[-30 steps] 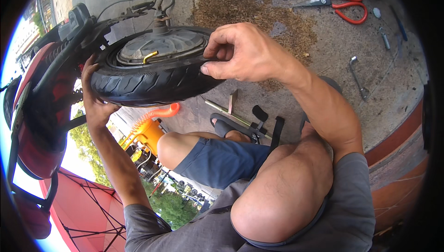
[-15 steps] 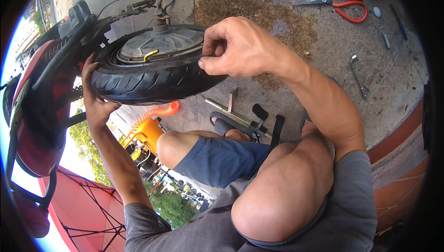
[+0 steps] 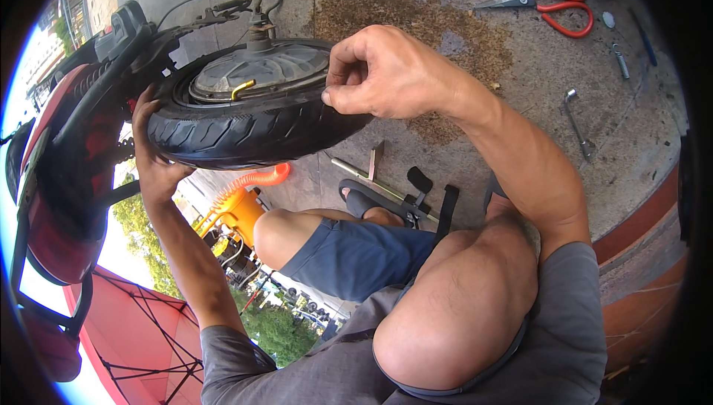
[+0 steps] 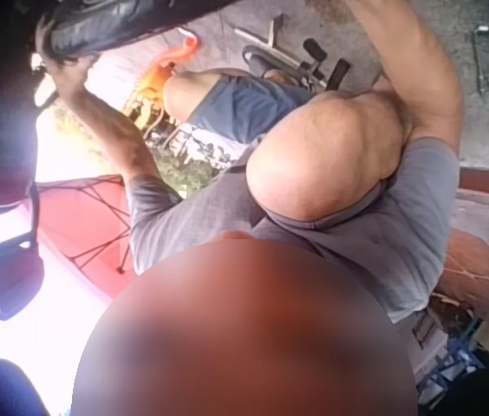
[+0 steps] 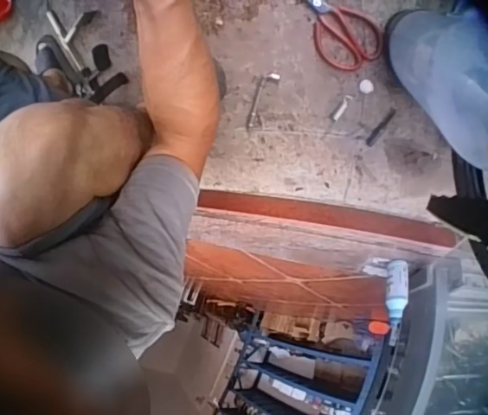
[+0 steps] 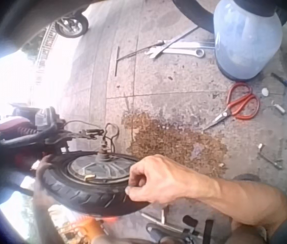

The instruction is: The person removes a motorcycle tire from the wheel, inflates it with an air hose, and repeatedly inserts and removes a metal spring tool into the tire bead area. The person rotates and flips the tire while working on the bead and valve area.

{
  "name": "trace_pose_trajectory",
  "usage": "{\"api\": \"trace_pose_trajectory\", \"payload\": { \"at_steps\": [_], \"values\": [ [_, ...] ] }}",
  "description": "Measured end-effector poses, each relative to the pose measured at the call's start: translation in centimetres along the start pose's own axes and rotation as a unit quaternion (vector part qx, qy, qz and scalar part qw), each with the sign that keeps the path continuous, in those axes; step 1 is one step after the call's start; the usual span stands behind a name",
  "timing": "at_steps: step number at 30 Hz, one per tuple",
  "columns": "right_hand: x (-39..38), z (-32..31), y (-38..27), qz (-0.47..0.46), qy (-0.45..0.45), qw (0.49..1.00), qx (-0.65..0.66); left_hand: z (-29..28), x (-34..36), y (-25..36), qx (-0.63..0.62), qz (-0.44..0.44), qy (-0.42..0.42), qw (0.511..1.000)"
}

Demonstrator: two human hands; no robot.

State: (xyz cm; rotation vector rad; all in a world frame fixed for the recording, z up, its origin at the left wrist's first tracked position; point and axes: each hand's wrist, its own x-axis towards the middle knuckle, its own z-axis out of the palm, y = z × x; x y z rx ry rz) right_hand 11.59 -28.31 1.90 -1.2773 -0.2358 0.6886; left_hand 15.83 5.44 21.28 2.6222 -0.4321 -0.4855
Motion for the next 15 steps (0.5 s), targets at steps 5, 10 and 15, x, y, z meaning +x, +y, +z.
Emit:
{"api": "trace_pose_trajectory", "payload": {
  "at_steps": [5,10,15],
  "values": [
    [0.2,-0.1,0.9,-0.026,-0.021,0.999,0.031,-0.1,0.1,-0.1,-0.001,0.001,0.002,1.000],
    [0.3,-0.2,1.4,-0.050,-0.020,0.998,0.033,0.0,0.0,0.0,0.002,0.002,0.008,1.000],
    [0.2,-0.5,1.2,-0.039,-0.033,0.998,0.032,0.1,0.2,-0.1,-0.001,0.001,0.014,1.000]
  ]
}}
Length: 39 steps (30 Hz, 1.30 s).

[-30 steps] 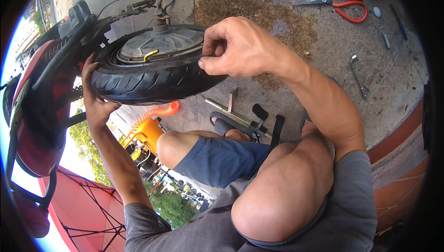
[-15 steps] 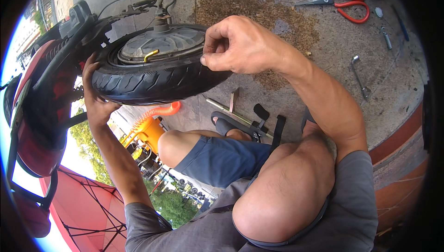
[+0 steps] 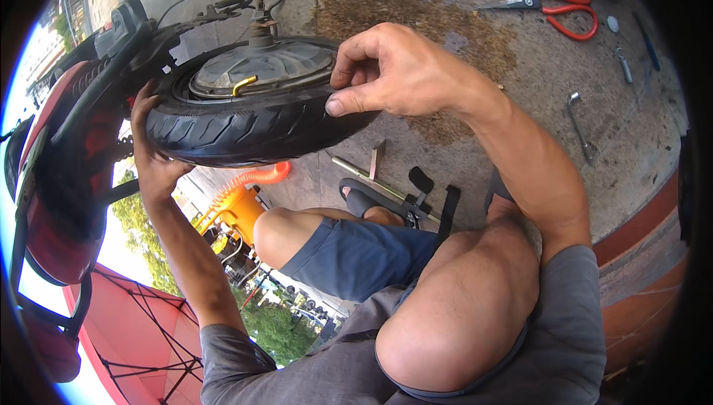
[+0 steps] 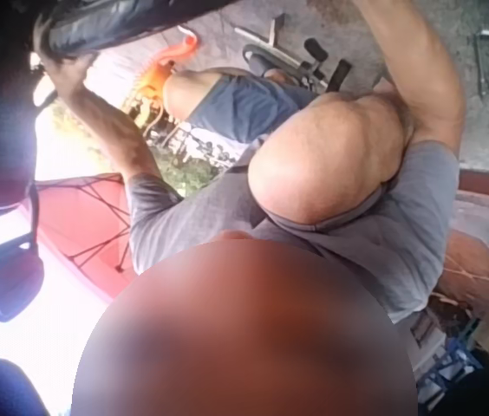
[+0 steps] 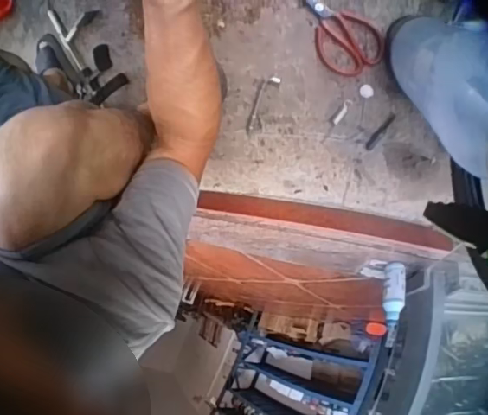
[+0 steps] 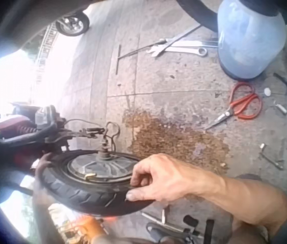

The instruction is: The person removes a motorcycle tire from the wheel, inflates it with an air hose, and repeatedly inserts and removes a metal spring tool into the tire bead area. The person rotates and flips the tire while working on the bead and valve area.

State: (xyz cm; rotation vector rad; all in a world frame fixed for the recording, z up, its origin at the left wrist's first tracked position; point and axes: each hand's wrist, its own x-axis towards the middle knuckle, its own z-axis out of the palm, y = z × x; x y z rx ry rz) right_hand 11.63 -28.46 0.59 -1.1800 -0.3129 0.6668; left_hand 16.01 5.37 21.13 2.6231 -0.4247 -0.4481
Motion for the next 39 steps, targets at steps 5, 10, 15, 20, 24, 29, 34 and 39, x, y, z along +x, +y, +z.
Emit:
{"api": "trace_pose_trajectory", "payload": {
  "at_steps": [5,10,15,20,24,29,34,39],
  "values": [
    [0.1,0.0,0.0,0.000,0.008,1.000,-0.012,-0.1,0.3,-0.1,0.006,0.005,0.000,1.000],
    [0.0,-0.1,0.2,0.003,0.005,1.000,-0.011,0.0,0.3,-0.1,-0.007,0.005,0.001,1.000],
    [0.2,-0.1,0.5,-0.005,0.008,1.000,-0.023,0.1,0.2,0.1,-0.010,-0.003,0.003,1.000],
    [-0.2,0.0,0.7,0.000,0.018,0.999,-0.041,0.2,0.2,0.3,0.001,-0.001,0.008,1.000],
    [-1.3,0.5,0.9,-0.016,0.063,0.998,0.009,0.4,0.2,0.7,-0.001,0.009,0.003,1.000],
    [-3.5,1.7,1.3,-0.157,0.149,0.974,-0.062,1.2,-0.2,1.8,-0.008,-0.003,0.020,1.000],
    [-5.9,3.5,1.3,-0.216,0.221,0.938,-0.159,2.1,-0.9,3.4,0.040,0.006,0.038,0.998],
    [-8.0,4.0,0.7,-0.162,0.215,0.946,-0.179,3.7,-1.5,5.5,0.110,0.032,0.071,0.991]
  ]
}}
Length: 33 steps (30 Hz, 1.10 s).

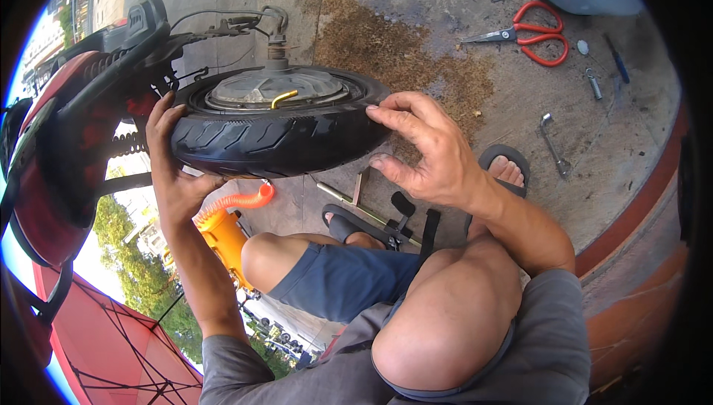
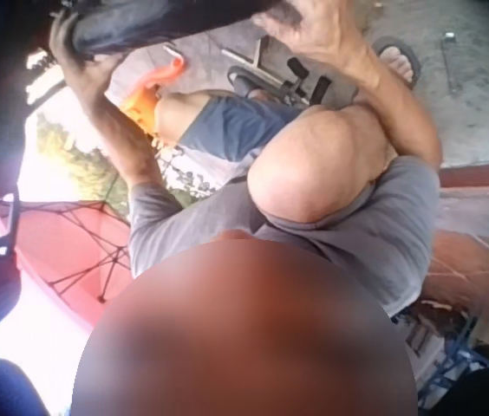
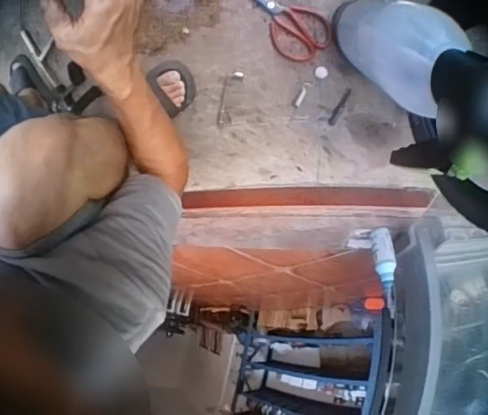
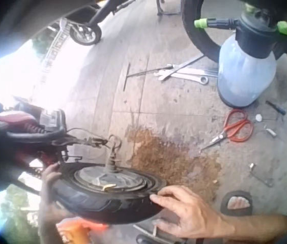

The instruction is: The person removes a motorcycle tire from the wheel, inflates it with an air hose, and repeatedly inserts and removes a metal spring tool into the tire bead area. The person rotates and flips the tire while working on the bead and valve area.

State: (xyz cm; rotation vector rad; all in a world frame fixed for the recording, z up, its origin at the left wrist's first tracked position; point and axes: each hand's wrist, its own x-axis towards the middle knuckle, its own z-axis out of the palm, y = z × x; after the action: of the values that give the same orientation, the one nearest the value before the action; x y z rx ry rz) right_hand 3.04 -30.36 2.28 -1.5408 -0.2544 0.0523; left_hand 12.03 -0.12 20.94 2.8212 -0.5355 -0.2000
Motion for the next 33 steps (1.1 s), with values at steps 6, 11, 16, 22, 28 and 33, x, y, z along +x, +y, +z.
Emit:
{"api": "trace_pose_trajectory", "payload": {
  "at_steps": [6,11,16,22,28,33],
  "values": [
    [-1.4,-1.6,-1.7,0.048,-0.068,0.993,-0.086,1.1,-1.0,3.5,0.058,0.002,0.028,0.998],
    [-2.5,-1.2,-2.6,0.101,-0.077,0.976,-0.179,2.5,-2.2,7.5,0.142,-0.013,0.041,0.989],
    [-2.3,-0.8,-0.8,0.060,-0.013,0.970,-0.235,2.0,-3.7,8.5,0.189,-0.010,-0.017,0.982],
    [-2.6,-1.9,1.3,0.053,0.036,0.982,-0.177,-1.2,-3.1,-2.3,-0.103,-0.084,-0.044,0.990],
    [-1.9,-4.4,3.1,0.129,0.027,0.986,-0.104,1.1,-2.6,-8.0,-0.167,-0.132,-0.175,0.961],
    [-1.3,-5.7,5.0,0.217,0.027,0.972,0.086,4.9,-2.6,-9.5,-0.291,-0.236,-0.112,0.921]
  ]
}}
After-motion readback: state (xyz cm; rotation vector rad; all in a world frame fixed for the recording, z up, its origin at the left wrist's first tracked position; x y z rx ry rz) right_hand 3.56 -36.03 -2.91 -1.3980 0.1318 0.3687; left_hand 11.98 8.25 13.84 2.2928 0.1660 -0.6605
